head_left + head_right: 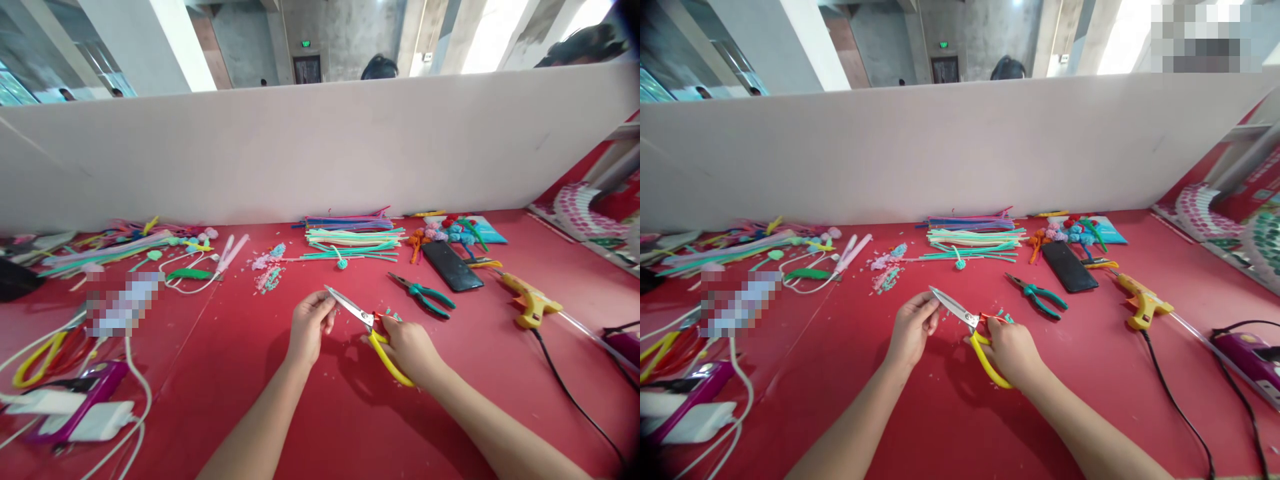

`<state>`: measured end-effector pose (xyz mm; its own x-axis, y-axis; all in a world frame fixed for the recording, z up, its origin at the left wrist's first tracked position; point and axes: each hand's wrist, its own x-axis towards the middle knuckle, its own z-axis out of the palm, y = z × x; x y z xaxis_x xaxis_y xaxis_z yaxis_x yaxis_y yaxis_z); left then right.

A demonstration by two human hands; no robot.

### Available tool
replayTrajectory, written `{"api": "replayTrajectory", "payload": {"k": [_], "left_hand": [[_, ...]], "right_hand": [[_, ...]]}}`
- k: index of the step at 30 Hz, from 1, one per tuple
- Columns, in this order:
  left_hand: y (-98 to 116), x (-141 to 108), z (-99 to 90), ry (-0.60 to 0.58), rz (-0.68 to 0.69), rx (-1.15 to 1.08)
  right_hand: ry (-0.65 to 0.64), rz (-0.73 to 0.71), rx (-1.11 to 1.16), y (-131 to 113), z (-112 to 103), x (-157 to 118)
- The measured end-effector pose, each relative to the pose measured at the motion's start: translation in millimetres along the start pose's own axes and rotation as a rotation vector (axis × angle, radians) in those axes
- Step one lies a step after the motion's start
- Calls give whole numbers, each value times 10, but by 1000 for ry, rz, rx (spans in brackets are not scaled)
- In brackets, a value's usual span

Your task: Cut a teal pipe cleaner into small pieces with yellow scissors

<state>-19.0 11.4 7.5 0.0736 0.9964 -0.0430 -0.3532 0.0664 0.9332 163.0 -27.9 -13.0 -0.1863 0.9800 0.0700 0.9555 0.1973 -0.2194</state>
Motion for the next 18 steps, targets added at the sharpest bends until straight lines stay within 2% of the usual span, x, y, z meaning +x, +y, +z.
{"api": "replayTrajectory", "payload": {"k": [4,9,11,18], "left_hand": [[-8,-1,-1,-7,-11,4],[-47,-24,30,-79,-102,15],[-58,-40,54,-118,-147,38],[-81,-97,139,-323,-278,120]], "right_hand": [[-35,74,50,3,-22,16],[-21,134,154,-7,-53,55],[-22,149,280,-6,-54,78],[-34,108,931,-32,-132,89]]}}
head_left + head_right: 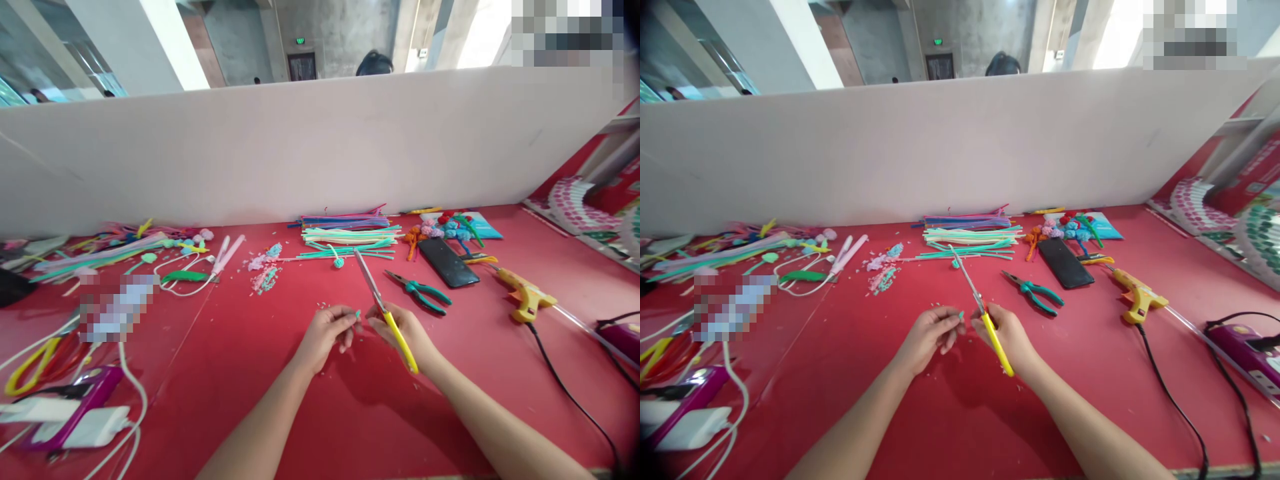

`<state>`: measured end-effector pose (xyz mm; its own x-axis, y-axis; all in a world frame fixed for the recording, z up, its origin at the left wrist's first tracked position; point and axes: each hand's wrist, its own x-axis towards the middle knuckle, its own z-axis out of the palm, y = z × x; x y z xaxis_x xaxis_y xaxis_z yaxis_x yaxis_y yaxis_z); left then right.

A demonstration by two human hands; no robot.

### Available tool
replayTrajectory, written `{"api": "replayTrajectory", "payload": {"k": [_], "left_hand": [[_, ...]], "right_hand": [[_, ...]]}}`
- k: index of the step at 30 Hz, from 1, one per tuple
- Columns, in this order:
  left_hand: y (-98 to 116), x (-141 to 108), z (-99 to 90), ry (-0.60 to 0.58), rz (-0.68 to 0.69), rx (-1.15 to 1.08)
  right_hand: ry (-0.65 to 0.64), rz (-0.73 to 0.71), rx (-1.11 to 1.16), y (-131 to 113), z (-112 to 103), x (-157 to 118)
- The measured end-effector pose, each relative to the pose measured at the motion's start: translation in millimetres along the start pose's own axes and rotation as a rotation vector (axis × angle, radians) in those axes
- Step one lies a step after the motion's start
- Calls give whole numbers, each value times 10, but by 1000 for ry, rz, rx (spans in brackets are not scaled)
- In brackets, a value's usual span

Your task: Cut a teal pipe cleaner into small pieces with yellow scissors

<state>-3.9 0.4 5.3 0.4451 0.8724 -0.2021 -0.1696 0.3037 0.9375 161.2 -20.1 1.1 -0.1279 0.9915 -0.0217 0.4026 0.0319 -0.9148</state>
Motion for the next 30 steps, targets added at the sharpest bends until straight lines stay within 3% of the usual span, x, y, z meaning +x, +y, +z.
{"api": "replayTrajectory", "payload": {"k": [6,12,18,30], "left_hand": [[-73,-1,41,-100,-56,71],[-53,9,19,-46,-45,115],[-70,2,33,-91,-82,154],[-72,27,-53,187,114,230]], "right_hand": [[-40,18,107,-91,-8,-46],[-19,41,79,-93,-4,-51],[-30,46,8,-75,0,-43],[28,30,-51,68,0,13]]}}
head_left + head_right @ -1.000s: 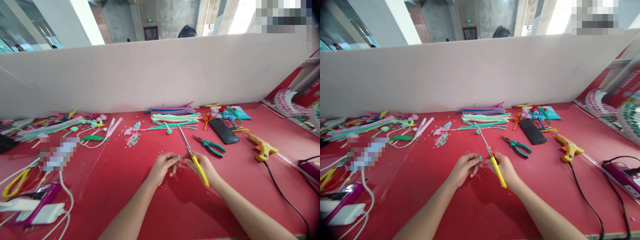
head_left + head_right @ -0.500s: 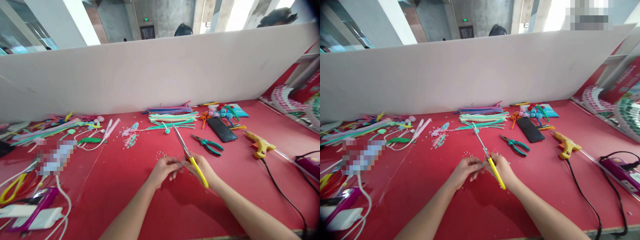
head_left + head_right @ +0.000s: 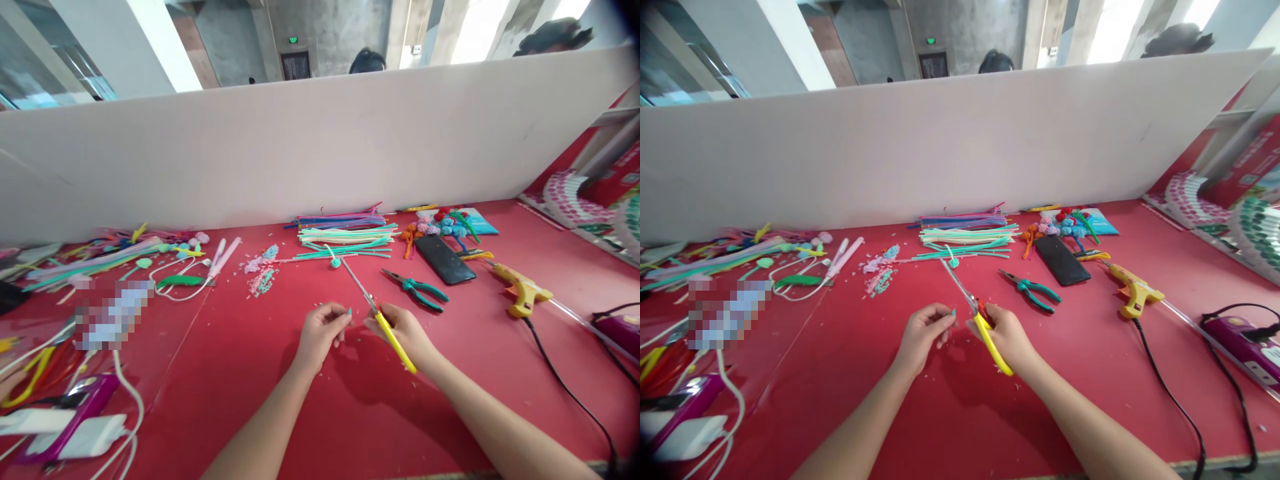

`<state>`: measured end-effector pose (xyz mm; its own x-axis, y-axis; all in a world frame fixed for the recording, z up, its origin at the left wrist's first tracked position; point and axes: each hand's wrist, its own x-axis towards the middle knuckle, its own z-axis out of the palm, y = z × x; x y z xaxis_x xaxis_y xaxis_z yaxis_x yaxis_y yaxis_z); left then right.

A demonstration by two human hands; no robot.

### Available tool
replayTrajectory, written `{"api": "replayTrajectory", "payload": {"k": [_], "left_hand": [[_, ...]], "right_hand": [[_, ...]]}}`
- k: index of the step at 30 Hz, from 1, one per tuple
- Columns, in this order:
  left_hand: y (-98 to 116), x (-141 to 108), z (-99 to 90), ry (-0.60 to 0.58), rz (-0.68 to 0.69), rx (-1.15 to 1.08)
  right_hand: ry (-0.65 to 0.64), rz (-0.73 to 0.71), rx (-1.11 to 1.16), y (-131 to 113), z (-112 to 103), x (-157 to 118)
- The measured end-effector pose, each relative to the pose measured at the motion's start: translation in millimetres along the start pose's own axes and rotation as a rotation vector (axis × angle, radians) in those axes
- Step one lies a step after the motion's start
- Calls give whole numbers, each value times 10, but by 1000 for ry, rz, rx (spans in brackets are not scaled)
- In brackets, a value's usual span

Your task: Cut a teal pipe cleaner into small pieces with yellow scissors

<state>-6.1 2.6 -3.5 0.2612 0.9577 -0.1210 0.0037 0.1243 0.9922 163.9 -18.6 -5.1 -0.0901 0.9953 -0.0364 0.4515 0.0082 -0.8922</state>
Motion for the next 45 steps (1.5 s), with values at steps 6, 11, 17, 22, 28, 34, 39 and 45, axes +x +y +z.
{"api": "replayTrajectory", "payload": {"k": [6,11,17,22,28,34,39,45], "left_hand": [[-58,2,28,39,132,292],[-1,14,70,-2,222,453],[101,8,173,-98,307,625],[33,124,438,-178,305,765],[55,293,449,-71,366,855],[-68,-44,72,156,474,1082],[-330,-155,169,60,549,1429],[-201,658,-460,432,424,1578]], "right_hand": [[182,-39,-192,59,-112,44],[376,2,-353,158,-368,125],[471,-28,-312,200,-549,140],[477,-71,-226,234,-575,144],[493,-60,-170,227,-616,135],[507,-69,-152,161,-648,102],[491,-83,-197,136,-596,81],[480,-52,-176,210,-568,135]]}}
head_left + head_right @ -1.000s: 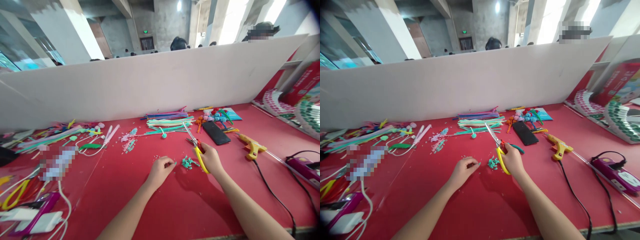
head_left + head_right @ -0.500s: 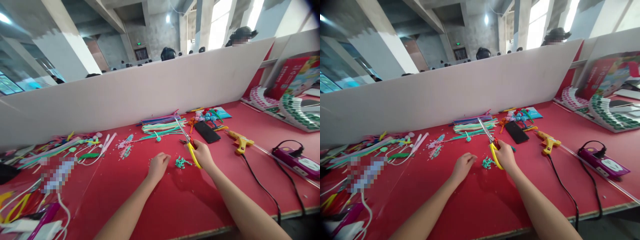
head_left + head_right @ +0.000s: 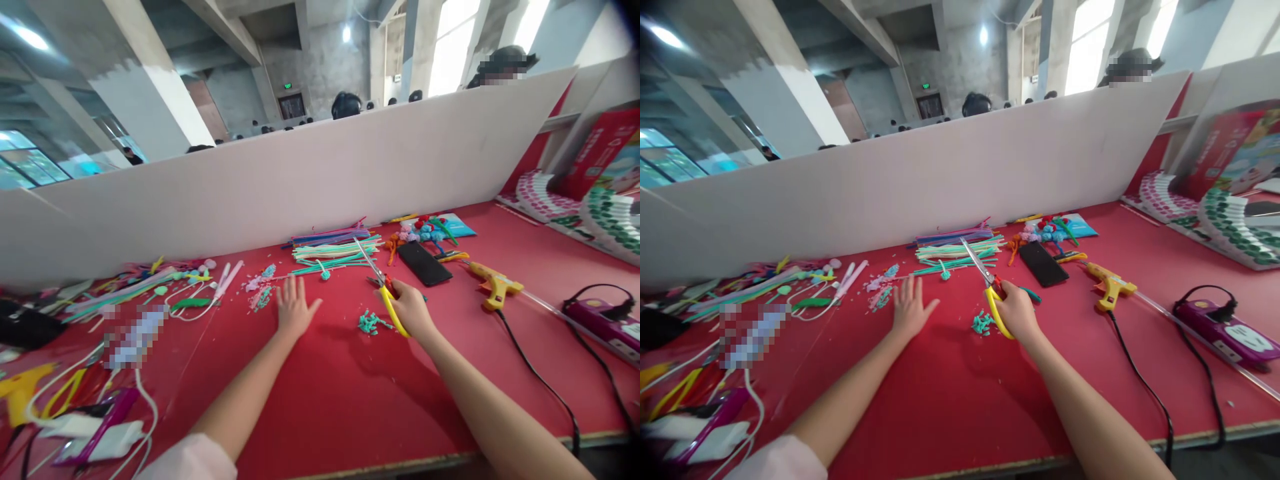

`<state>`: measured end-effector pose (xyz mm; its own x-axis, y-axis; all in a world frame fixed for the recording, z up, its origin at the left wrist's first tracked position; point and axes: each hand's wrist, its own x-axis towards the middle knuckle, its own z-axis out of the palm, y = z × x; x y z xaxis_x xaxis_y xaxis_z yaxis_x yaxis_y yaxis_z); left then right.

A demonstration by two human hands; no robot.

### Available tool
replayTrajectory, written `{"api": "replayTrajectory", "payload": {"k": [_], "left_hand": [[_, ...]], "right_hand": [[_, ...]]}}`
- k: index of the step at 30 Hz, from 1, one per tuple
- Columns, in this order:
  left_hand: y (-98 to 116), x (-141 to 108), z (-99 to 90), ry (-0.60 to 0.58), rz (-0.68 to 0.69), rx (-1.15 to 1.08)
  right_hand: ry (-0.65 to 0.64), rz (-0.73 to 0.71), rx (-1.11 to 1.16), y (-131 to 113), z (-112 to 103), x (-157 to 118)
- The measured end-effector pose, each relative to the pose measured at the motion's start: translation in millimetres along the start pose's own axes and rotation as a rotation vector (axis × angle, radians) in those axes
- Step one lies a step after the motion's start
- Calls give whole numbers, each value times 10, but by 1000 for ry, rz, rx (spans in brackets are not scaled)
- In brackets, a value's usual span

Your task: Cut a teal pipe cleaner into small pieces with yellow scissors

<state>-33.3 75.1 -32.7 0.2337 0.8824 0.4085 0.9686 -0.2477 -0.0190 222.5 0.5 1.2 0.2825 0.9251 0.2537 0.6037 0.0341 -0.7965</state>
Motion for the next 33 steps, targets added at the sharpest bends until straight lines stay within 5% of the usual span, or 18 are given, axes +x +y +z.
{"api": "replayTrajectory", "payload": {"k": [3,5,11,14,19,22,25,29,33], "left_hand": [[-459,285,10,17,-151,62],[-522,269,-43,49,-131,45],[313,-327,-82,-83,291,-162],[451,-249,24,-37,208,-140],[-274,343,50,22,-57,9],[-595,300,-141,41,-106,22],[-505,-164,-394,29,36,-72],[-299,-717,-514,-209,425,-132],[-604,-455,-305,-111,275,-16]], "right_hand": [[15,6,-16,31,-3,29],[19,6,-37,32,-8,37],[-49,9,-125,4,20,9],[-86,-14,-189,9,36,-10],[-128,5,-321,37,34,10],[-191,6,-414,39,31,19],[-272,-36,-467,5,34,-13],[-352,-70,-570,-108,29,-85],[-415,-106,-695,-245,26,-135]]}}
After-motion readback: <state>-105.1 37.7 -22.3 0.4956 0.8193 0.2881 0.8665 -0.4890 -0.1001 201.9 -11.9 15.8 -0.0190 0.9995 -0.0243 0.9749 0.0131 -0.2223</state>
